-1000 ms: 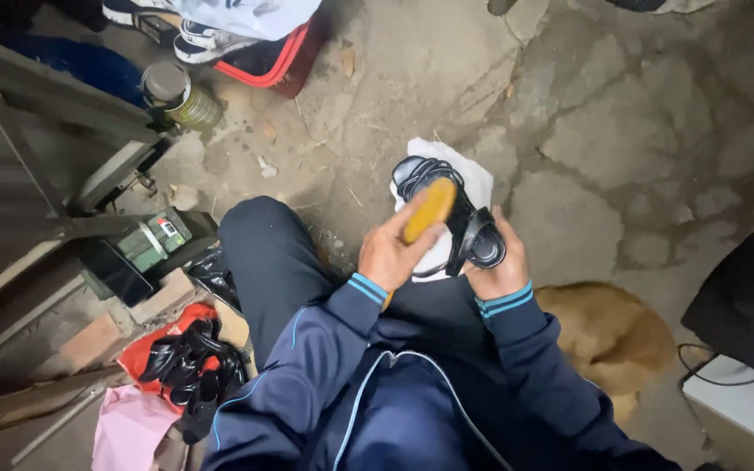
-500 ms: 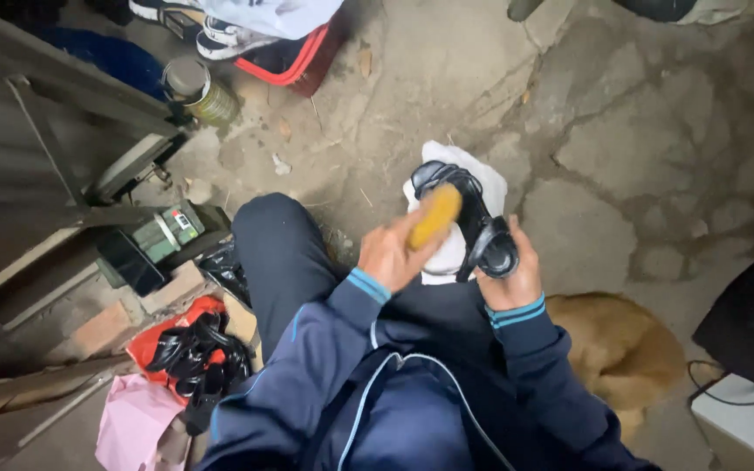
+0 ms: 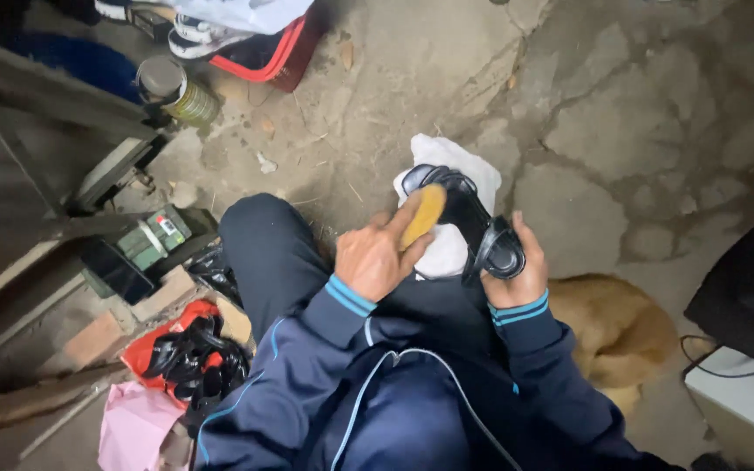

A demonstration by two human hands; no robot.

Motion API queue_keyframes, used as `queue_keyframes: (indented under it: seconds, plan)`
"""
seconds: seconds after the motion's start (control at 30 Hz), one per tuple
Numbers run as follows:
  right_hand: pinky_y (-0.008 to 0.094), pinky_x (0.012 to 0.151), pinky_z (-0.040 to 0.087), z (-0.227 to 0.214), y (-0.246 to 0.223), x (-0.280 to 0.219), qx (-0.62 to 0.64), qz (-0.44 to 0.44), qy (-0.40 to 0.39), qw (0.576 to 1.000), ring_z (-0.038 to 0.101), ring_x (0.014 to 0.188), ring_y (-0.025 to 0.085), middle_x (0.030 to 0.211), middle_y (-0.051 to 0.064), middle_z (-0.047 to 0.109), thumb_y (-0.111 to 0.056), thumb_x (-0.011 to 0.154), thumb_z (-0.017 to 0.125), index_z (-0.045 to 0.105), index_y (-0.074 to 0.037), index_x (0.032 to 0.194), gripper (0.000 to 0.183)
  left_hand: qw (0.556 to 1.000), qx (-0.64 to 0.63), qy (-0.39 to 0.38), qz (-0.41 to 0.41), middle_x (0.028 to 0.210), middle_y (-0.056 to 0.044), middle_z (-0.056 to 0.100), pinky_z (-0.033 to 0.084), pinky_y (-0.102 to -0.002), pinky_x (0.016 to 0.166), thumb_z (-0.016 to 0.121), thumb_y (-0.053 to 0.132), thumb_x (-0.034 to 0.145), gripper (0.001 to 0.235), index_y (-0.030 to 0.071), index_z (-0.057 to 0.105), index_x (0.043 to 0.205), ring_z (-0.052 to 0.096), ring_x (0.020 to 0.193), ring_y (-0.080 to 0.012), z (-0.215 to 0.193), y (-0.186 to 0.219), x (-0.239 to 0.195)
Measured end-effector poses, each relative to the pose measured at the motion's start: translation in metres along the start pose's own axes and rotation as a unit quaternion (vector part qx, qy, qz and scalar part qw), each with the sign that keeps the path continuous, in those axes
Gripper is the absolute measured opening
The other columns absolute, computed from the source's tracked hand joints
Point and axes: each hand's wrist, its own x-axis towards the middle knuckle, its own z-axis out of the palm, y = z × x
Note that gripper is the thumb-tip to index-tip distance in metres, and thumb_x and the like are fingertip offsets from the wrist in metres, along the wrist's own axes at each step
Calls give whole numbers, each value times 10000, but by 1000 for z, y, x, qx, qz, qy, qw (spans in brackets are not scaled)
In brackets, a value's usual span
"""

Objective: The person sits on the floor and scrubs a black shoe with a brush and a white cloth. They then switch to a yellow brush to continue cleaning the shoe's surface.

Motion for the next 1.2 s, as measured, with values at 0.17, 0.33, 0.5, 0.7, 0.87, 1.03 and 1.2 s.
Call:
queue_keyframes:
  seconds: [0.17,0.33,0.5,0.7,0.87,1.03,1.2]
  plan:
    - [399,1240,333,26,35,28,30,-16,20,999,519,1368,315,1382,232,619,112,665,731,365,83,1551,959,999,-42,-10,-11,996,-119,714,607,-493,767,529,636,934,673,374,419,1543,745,845,-410,16,-16,8]
    - [357,1231,341,46,84,21,119,-2,33,992,491,1393,302,1427,238,575,153,638,678,400,68,1522,931,997,-65,5,-28,991,-173,755,596,-521,768,679,555,882,655,332,530,1479,740,901,-430,-29,-17,-6]
    - [448,1144,454,19,62,37,476,95,39,873,559,1315,394,1373,301,582,-47,758,669,515,59,1419,687,987,-145,65,-4,1052,-188,764,587,-546,819,700,568,865,637,333,561,1441,726,969,-441,6,-39,29]
    - [609,996,574,2,61,41,820,305,-19,485,647,1201,486,1305,383,599,-361,945,701,643,91,1275,563,976,-148,149,-59,1082,-191,761,586,-521,847,758,526,863,623,304,593,1421,719,987,-408,15,-52,30]
    - [375,1262,347,-28,17,38,731,301,-51,611,579,1361,193,1400,143,648,-282,951,687,609,-35,1362,485,968,-243,41,44,1105,-166,766,592,-509,905,795,461,790,552,190,704,1263,723,1037,-407,13,-11,22]
    - [556,1097,515,14,71,49,816,280,-35,504,651,1201,449,1297,315,652,-293,962,704,694,77,1199,439,962,-267,57,24,1081,-114,777,605,-467,862,815,463,806,544,219,695,1277,729,1030,-355,14,-28,37]
    - [594,1054,515,7,61,44,824,265,-64,497,644,1208,467,1297,324,648,-336,980,680,684,77,1215,475,935,-340,16,95,1159,-71,767,609,-426,884,867,424,767,539,232,713,1247,731,1081,-314,-13,11,20]
